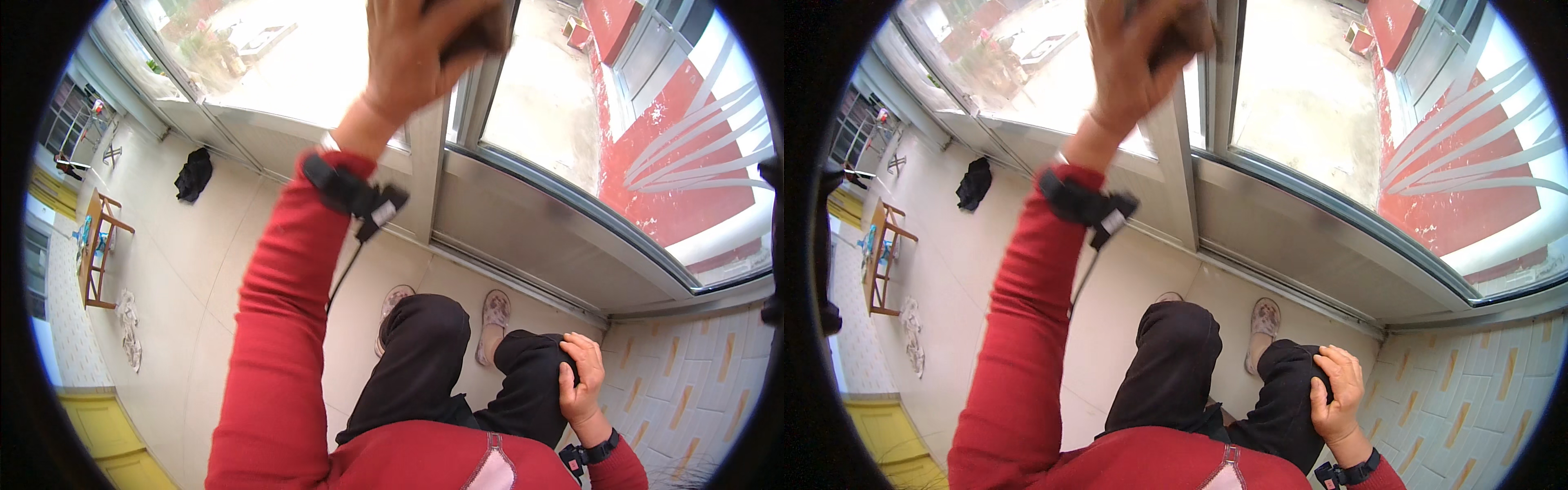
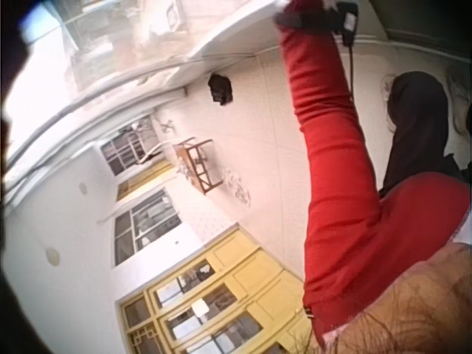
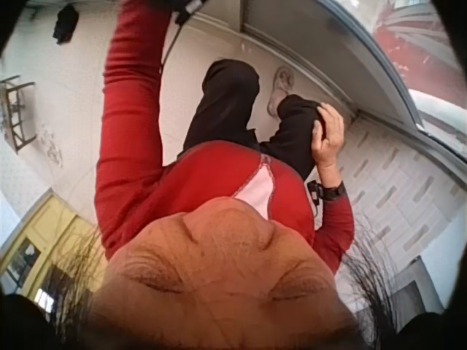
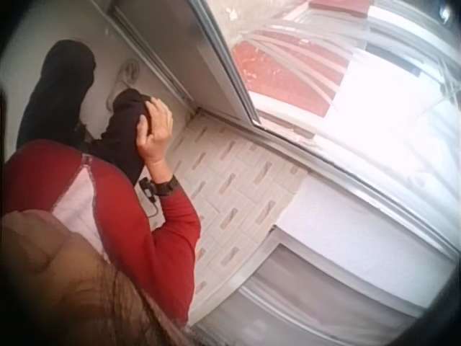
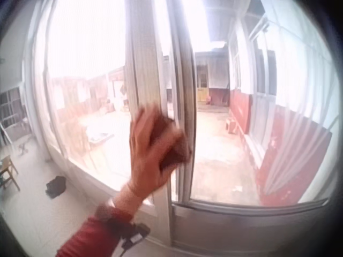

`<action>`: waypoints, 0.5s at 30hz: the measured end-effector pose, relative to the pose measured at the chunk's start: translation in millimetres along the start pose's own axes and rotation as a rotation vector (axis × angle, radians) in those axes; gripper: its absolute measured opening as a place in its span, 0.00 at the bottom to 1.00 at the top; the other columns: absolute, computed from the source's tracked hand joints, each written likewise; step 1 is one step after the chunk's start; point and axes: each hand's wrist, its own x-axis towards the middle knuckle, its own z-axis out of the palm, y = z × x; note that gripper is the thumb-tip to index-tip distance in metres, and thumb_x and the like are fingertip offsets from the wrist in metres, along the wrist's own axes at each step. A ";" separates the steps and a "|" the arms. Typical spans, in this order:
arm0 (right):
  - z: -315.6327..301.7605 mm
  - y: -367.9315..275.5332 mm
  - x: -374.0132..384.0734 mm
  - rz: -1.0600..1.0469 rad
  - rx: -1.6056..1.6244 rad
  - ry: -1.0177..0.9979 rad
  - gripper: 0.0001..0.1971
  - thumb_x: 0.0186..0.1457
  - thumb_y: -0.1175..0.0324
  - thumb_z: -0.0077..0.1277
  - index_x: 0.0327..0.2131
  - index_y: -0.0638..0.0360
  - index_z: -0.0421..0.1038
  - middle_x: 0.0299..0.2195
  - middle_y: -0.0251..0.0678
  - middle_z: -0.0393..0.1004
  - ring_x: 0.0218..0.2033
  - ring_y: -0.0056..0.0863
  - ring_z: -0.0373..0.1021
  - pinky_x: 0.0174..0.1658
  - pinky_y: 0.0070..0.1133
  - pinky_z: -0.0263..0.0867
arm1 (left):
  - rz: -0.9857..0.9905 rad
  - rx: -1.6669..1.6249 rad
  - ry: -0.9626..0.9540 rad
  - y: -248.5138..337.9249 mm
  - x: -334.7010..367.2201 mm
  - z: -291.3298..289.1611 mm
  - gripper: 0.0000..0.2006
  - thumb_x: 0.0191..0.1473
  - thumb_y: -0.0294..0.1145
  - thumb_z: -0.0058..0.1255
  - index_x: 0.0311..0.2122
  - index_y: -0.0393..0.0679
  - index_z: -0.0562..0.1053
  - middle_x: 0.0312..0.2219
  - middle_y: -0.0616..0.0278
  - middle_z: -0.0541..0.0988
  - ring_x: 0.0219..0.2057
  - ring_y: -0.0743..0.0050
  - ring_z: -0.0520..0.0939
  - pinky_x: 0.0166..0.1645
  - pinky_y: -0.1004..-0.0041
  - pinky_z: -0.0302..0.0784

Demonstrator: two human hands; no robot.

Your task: The person wipes the interior surfaces of a glass-enclosed balcony or sunroom using a brown cloth. They clean the window frame, sill, and adjacent wall panels in a repetitive wiping motion.

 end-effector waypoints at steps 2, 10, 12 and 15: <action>-1.4 0.2 -0.1 0.004 -0.002 -0.002 0.14 0.54 0.67 0.52 0.42 0.65 0.76 0.45 0.49 0.77 0.50 0.51 0.71 0.57 0.39 0.65 | -0.090 0.036 0.021 32.5 -73.6 14.4 0.30 0.44 0.45 0.68 0.56 0.69 0.77 0.63 0.60 0.65 0.66 0.46 0.62 0.69 0.48 0.51; 0.2 -3.4 1.1 0.013 0.005 0.018 0.14 0.55 0.67 0.51 0.42 0.65 0.76 0.46 0.49 0.77 0.50 0.50 0.71 0.57 0.38 0.65 | -0.115 0.057 0.016 50.2 -70.0 6.7 0.25 0.46 0.37 0.67 0.53 0.71 0.79 0.62 0.67 0.66 0.68 0.52 0.60 0.72 0.53 0.47; 0.7 -4.9 1.7 0.023 0.001 0.017 0.14 0.55 0.68 0.52 0.42 0.66 0.76 0.46 0.50 0.77 0.50 0.50 0.71 0.57 0.38 0.65 | 0.012 -0.030 0.056 15.9 1.9 1.6 0.24 0.46 0.36 0.69 0.51 0.67 0.81 0.60 0.63 0.66 0.68 0.51 0.59 0.72 0.52 0.50; 2.7 -6.2 3.2 0.021 0.006 0.003 0.14 0.55 0.69 0.52 0.43 0.67 0.76 0.47 0.50 0.77 0.51 0.50 0.71 0.58 0.38 0.64 | 0.253 -0.094 0.298 -28.3 115.6 5.6 0.20 0.51 0.32 0.65 0.51 0.53 0.77 0.64 0.47 0.62 0.64 0.36 0.63 0.65 0.42 0.61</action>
